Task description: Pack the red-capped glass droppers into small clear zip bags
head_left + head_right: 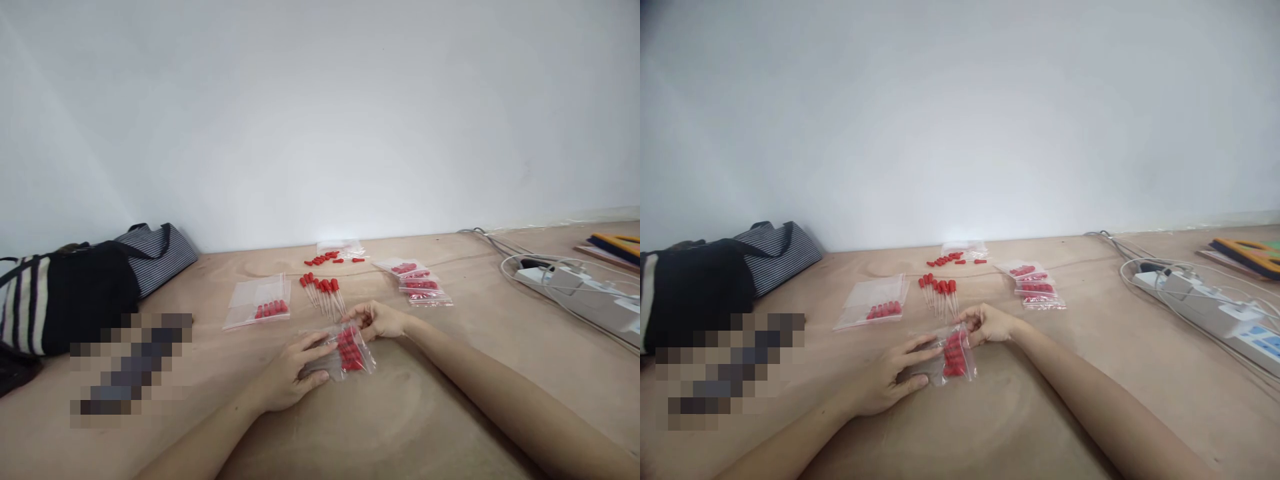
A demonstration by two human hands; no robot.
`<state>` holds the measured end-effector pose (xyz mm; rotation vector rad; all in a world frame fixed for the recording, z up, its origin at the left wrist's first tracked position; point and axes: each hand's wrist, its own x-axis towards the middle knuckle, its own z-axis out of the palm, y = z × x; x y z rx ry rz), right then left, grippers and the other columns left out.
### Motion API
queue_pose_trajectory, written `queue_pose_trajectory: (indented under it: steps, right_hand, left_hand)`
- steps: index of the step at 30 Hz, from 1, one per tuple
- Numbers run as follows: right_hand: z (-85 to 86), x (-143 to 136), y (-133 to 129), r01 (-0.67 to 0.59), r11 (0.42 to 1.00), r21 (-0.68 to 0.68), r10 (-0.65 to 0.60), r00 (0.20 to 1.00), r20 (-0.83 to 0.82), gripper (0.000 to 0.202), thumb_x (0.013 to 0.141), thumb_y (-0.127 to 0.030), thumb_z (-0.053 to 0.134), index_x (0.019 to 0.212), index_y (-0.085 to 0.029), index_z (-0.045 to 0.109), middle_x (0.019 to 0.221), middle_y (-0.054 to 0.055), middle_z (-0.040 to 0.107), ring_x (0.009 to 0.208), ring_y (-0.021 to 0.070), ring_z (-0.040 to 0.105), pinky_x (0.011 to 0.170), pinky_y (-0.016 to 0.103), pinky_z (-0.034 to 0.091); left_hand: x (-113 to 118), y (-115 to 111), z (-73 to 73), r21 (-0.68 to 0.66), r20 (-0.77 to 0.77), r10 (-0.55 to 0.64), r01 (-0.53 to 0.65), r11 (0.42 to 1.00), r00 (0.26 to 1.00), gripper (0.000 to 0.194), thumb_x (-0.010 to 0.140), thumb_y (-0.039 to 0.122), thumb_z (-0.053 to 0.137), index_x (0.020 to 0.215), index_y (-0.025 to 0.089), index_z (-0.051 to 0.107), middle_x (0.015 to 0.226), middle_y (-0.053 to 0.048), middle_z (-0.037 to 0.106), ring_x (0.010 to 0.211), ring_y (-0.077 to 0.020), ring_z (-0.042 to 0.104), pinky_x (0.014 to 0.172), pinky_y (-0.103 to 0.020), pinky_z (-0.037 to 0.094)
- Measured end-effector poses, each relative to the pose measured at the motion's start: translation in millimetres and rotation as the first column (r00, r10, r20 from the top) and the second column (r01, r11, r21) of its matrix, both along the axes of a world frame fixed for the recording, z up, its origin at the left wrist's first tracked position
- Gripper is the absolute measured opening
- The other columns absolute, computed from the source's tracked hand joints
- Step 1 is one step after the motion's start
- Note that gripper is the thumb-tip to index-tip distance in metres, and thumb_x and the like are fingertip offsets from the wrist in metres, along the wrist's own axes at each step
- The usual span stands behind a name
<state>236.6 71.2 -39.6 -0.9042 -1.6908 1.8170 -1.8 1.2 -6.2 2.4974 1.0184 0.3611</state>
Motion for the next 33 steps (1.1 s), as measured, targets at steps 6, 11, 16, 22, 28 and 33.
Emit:
queue_pose_trajectory:
  steps: [6, 11, 16, 22, 28, 33]
  right_hand:
    - [11.3, 32.6, -23.3, 0.094, 0.991, 0.094, -0.100, 0.993, 0.057, 0.037, 0.057, -0.017, 0.061, 0.094, -0.018, 0.061, 0.050, -0.008, 0.049, 0.037, 0.0035, 0.039, 0.037, 0.016, 0.030]
    - [12.0, 82.3, -49.6, 0.245, 0.962, 0.119, -0.260, 0.956, 0.134, 0.016, 0.059, -0.026, 0.062, 0.072, -0.017, 0.060, 0.055, -0.004, 0.054, 0.042, 0.0063, 0.042, 0.039, 0.018, 0.032]
    - [5.7, 122.1, -69.6, 0.376, 0.904, 0.204, -0.402, 0.910, 0.101, 0.020, 0.056, -0.031, 0.066, 0.061, -0.017, 0.053, 0.051, -0.003, 0.051, 0.044, 0.0078, 0.041, 0.042, 0.021, 0.032]
    - [-9.1, 116.4, -75.2, 0.681, 0.663, 0.311, -0.730, 0.680, 0.065, 0.017, 0.053, -0.022, 0.056, 0.051, -0.020, 0.040, 0.043, -0.006, 0.043, 0.040, 0.0076, 0.039, 0.040, 0.020, 0.029]
    - [-14.1, 93.5, -79.8, 0.687, 0.514, 0.513, -0.849, 0.494, 0.188, 0.014, 0.058, -0.021, 0.049, 0.050, -0.021, 0.038, 0.043, -0.005, 0.045, 0.042, 0.0095, 0.043, 0.041, 0.021, 0.031]
    - [-8.6, 82.9, -92.6, 0.508, 0.559, 0.655, -0.787, 0.574, 0.227, 0.009, 0.061, -0.019, 0.047, 0.069, -0.021, 0.042, 0.049, -0.006, 0.044, 0.044, 0.0102, 0.044, 0.043, 0.022, 0.033]
  left_hand:
    - [1.6, -5.7, 1.3, -0.069, 0.012, -0.036, 0.036, 0.997, 0.999, 0.034, 0.081, 0.029, 0.052, 0.116, 0.032, 0.053, 0.135, -0.003, 0.036, 0.122, -0.0258, 0.034, 0.098, -0.046, 0.031]
    - [5.0, -7.9, -2.6, -0.038, 0.016, -0.075, 0.076, 0.996, 0.997, 0.035, 0.079, 0.028, 0.055, 0.114, 0.032, 0.055, 0.132, -0.003, 0.041, 0.121, -0.0274, 0.035, 0.099, -0.049, 0.028]
    - [6.3, -6.2, -7.5, 0.013, 0.074, -0.084, 0.083, 0.996, 0.994, 0.031, 0.079, 0.027, 0.055, 0.110, 0.028, 0.058, 0.127, -0.005, 0.046, 0.118, -0.0273, 0.039, 0.098, -0.048, 0.031]
    - [36.5, -11.3, -15.1, 0.129, 0.199, -0.144, 0.120, 0.984, 0.969, 0.023, 0.078, 0.021, 0.054, 0.099, 0.022, 0.063, 0.114, -0.008, 0.054, 0.105, -0.0227, 0.049, 0.091, -0.038, 0.040]
    - [88.5, -12.9, -18.4, 0.119, 0.185, -0.133, 0.112, 0.987, 0.974, 0.030, 0.076, 0.021, 0.055, 0.106, 0.020, 0.056, 0.113, -0.008, 0.052, 0.100, -0.0236, 0.051, 0.088, -0.038, 0.041]
    - [115.1, -0.1, -18.0, 0.082, 0.196, -0.090, 0.075, 0.994, 0.977, 0.048, 0.064, 0.042, 0.068, 0.102, 0.019, 0.049, 0.112, -0.009, 0.050, 0.096, -0.0258, 0.052, 0.082, -0.039, 0.043]
